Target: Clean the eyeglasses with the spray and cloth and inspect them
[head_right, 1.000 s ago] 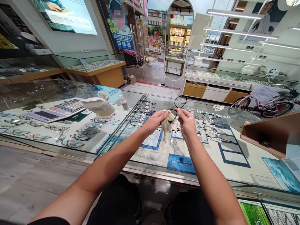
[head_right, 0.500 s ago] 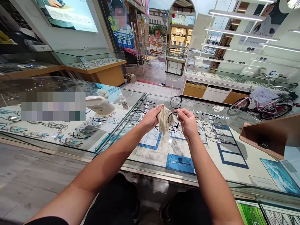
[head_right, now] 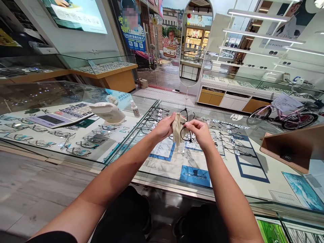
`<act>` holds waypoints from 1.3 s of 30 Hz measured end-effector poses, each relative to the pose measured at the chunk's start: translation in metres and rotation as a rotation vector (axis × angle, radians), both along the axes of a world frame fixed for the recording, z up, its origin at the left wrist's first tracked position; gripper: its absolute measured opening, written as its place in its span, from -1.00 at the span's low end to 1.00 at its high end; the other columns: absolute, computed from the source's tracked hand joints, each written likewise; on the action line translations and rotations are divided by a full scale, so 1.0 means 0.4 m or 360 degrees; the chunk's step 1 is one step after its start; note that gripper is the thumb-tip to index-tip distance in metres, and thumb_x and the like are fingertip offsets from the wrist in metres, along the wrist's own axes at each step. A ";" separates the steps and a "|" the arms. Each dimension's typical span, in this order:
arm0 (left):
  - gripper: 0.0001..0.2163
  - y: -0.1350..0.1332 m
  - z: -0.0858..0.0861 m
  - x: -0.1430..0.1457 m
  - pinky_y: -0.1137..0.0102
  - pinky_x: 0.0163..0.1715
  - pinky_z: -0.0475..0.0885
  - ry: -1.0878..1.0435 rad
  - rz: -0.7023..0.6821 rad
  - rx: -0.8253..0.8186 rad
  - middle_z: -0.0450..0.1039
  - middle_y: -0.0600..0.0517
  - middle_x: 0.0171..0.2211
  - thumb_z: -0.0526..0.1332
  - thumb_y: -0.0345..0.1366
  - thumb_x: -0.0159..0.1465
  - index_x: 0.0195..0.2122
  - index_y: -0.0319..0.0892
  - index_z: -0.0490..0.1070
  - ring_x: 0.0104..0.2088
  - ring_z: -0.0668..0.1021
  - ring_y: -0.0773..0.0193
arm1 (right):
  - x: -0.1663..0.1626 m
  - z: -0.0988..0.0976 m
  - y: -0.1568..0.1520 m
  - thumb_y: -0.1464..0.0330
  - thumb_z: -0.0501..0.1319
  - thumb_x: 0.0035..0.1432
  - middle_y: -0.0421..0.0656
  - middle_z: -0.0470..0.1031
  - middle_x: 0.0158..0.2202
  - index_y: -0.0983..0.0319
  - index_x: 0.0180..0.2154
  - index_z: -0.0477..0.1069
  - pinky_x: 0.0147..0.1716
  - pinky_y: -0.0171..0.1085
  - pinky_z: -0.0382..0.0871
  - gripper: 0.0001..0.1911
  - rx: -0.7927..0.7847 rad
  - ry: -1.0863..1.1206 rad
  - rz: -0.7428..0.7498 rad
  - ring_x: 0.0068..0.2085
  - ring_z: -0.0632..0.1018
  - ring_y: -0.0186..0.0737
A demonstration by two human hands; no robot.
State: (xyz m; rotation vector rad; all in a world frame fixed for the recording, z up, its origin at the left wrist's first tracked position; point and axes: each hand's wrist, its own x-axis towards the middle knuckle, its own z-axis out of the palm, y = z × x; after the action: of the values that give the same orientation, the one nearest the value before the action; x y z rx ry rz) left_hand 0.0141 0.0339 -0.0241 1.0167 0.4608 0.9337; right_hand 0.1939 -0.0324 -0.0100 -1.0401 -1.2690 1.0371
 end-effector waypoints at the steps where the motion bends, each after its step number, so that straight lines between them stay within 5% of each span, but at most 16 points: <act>1: -0.42 -0.003 0.000 -0.002 0.39 -0.24 0.50 0.0034 -0.0026 0.0037 0.66 -0.08 -0.28 0.38 0.22 0.28 -0.07 -0.29 0.61 -0.25 0.67 0.20 | 0.000 0.001 -0.001 -0.01 0.56 -0.01 -0.19 0.52 -0.45 0.17 -0.39 0.67 -0.32 -0.23 0.17 -0.61 -0.0011 -0.0030 0.0035 -0.39 0.35 -0.28; 6: -0.39 -0.017 0.007 -0.009 0.46 -0.31 0.41 0.0080 -0.0144 0.0138 0.60 0.01 -0.32 0.53 0.19 0.10 -0.12 -0.29 0.60 -0.36 0.56 0.35 | 0.002 0.006 -0.004 -0.06 0.54 0.02 -0.22 0.40 -0.51 0.17 -0.38 0.66 -0.33 -0.22 0.17 -0.57 -0.0045 -0.0149 0.0151 -0.38 0.35 -0.25; 13: -0.38 -0.015 0.002 0.000 0.44 -0.28 0.44 -0.0042 -0.0059 -0.0040 0.59 0.05 -0.33 0.70 -0.13 -0.09 -0.09 -0.28 0.51 -0.37 0.58 0.37 | -0.013 0.010 -0.008 -0.08 0.58 -0.10 -0.23 0.41 -0.49 0.20 -0.44 0.57 -0.36 -0.24 0.11 -0.49 -0.0104 -0.0132 0.0170 -0.41 0.27 -0.31; 20: -0.20 -0.019 0.002 0.014 0.43 -0.31 0.47 -0.0092 0.0241 -0.0107 0.64 0.06 -0.37 0.74 -0.13 -0.23 -0.02 -0.25 0.43 -0.44 0.61 0.35 | -0.024 0.008 -0.007 -0.11 0.58 -0.10 -0.23 0.42 -0.47 0.21 -0.46 0.54 -0.35 -0.25 0.16 -0.46 -0.0110 -0.0128 0.0180 -0.39 0.32 -0.30; 25: -0.29 -0.013 -0.001 0.017 0.40 -0.32 0.46 -0.0042 0.0397 -0.0078 0.66 0.02 -0.37 0.67 -0.07 -0.04 0.02 -0.24 0.40 -0.44 0.63 0.29 | -0.027 0.001 -0.006 -0.12 0.55 -0.06 -0.24 0.41 -0.49 0.22 -0.40 0.58 -0.39 -0.26 0.08 -0.45 -0.0099 -0.0181 0.0167 -0.42 0.28 -0.32; 33: -0.63 0.014 0.023 -0.006 0.47 -0.26 0.45 -0.0205 0.0605 -0.0224 0.57 0.14 -0.36 0.53 -0.30 0.22 -0.07 -0.19 0.39 -0.40 0.60 0.41 | -0.007 0.010 -0.006 -0.05 0.53 0.02 -0.24 0.38 -0.50 0.18 -0.39 0.61 -0.42 -0.23 0.03 -0.57 -0.0044 -0.0070 0.0073 -0.45 0.19 -0.32; 39: -0.71 -0.013 0.043 -0.022 0.49 -0.39 0.40 -0.0239 0.0183 -0.0157 0.46 0.14 -0.41 0.47 -0.26 0.24 -0.10 -0.17 0.44 -0.45 0.49 0.43 | 0.030 0.037 -0.007 -0.02 0.56 -0.06 -0.31 0.18 -0.55 0.14 -0.38 0.55 -0.42 -0.23 0.20 -0.57 0.0011 0.0474 -0.0113 -0.50 0.16 -0.34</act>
State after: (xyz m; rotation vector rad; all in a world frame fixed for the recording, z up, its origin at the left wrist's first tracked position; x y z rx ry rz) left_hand 0.0051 0.0289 -0.0067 0.8311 0.4384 1.0717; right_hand 0.2060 -0.0354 0.0049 -0.8814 -0.9871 1.0872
